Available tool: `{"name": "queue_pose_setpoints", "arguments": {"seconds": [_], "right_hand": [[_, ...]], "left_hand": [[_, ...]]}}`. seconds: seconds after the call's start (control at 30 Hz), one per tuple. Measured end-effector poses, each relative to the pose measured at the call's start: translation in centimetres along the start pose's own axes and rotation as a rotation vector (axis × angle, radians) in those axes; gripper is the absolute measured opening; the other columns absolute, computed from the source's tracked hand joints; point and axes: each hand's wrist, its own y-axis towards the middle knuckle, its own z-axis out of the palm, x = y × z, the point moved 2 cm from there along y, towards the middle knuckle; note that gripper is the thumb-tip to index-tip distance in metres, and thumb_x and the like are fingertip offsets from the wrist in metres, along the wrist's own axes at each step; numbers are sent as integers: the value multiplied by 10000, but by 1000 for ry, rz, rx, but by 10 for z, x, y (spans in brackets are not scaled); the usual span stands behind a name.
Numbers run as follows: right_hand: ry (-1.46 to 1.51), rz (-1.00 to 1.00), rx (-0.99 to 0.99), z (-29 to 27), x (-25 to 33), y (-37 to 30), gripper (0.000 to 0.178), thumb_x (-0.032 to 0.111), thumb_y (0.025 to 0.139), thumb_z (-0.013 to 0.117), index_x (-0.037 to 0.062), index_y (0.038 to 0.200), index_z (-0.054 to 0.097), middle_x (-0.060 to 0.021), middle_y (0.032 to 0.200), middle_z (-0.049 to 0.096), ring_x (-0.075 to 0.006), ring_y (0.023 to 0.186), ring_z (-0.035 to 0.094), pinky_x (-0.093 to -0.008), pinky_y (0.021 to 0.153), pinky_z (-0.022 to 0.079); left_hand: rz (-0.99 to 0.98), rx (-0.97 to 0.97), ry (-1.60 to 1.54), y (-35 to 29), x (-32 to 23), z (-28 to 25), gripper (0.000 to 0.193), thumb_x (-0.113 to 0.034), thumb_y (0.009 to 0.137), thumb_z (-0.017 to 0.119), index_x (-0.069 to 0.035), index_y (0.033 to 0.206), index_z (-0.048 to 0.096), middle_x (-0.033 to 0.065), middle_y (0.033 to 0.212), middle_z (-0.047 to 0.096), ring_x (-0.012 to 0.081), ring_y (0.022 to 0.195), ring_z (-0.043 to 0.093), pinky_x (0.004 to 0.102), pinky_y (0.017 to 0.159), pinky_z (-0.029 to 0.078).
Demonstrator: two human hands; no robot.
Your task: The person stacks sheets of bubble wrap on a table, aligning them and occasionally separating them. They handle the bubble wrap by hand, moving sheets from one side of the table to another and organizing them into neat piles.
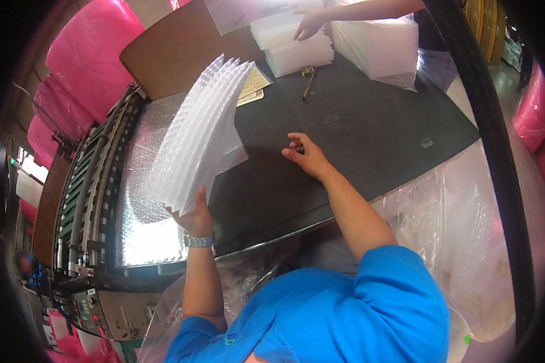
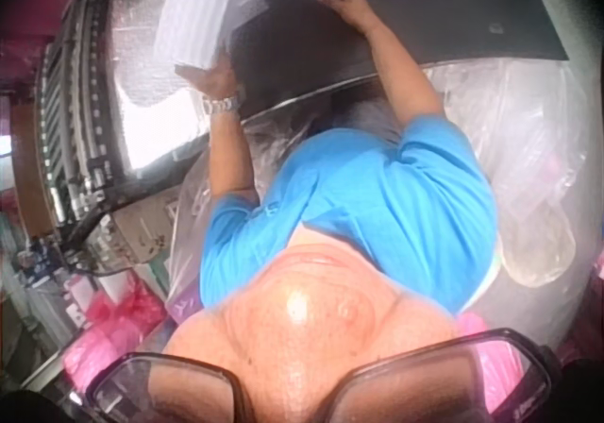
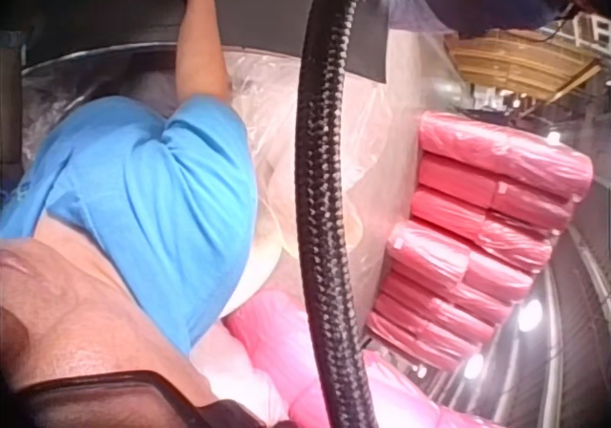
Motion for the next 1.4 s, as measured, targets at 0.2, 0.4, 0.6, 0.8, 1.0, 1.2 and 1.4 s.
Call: {"name": "queue_pose_setpoints", "arguments": {"seconds": [0.2,0.4,0.6,0.8,1.0,1.2,1.4], "right_hand": [[21,7,10,-2,-3,0,563,348,746,666,83,1189,441,-93,1059,498,-183,981,487,-303,863,399],[17,-17,16,0,-5,2,547,335,751,664,71,1179,449,-90,1039,504,-179,959,489,-302,847,405],[11,-26,30,0,-4,0,533,321,752,666,65,1170,457,-79,1017,506,-161,934,480,-290,829,409],[12,-15,10,0,0,-2,510,296,759,662,64,1167,462,-62,1000,507,-146,909,479,-276,819,406],[14,-22,21,2,1,-1,502,316,774,644,56,1163,463,-49,977,509,-137,904,480,-271,810,405],[305,40,1,2,13,-6,498,368,813,585,77,1190,440,-66,1003,508,-147,915,484,-267,818,393],[876,109,101,41,72,-74,797,323,719,690,134,1318,199,-85,1219,399,-218,1145,368,-437,923,333]], "left_hand": [[179,-25,57,6,-11,-5,559,-91,704,718,34,1133,381,173,1091,491,248,991,499,367,843,407],[141,-28,57,5,-11,-6,566,-143,714,716,38,1138,389,171,1105,489,256,988,498,359,857,394],[-556,-104,-540,23,-28,2,511,-264,836,563,32,1197,355,192,1176,451,287,1061,466,400,906,380],[-1233,-87,-1358,33,-11,10,478,-383,904,374,-20,1214,383,138,1215,459,287,1088,467,453,915,393],[-1326,-95,-1316,26,-13,14,469,-395,900,378,-44,1210,401,116,1200,484,271,1071,487,442,906,405],[-1311,-66,-1339,24,-17,20,487,-389,895,398,-32,1226,377,127,1200,478,274,1060,493,435,893,416],[-1058,72,-1043,-21,-52,45,471,-262,875,499,26,1216,348,148,1201,452,264,1085,468,398,894,420]]}}
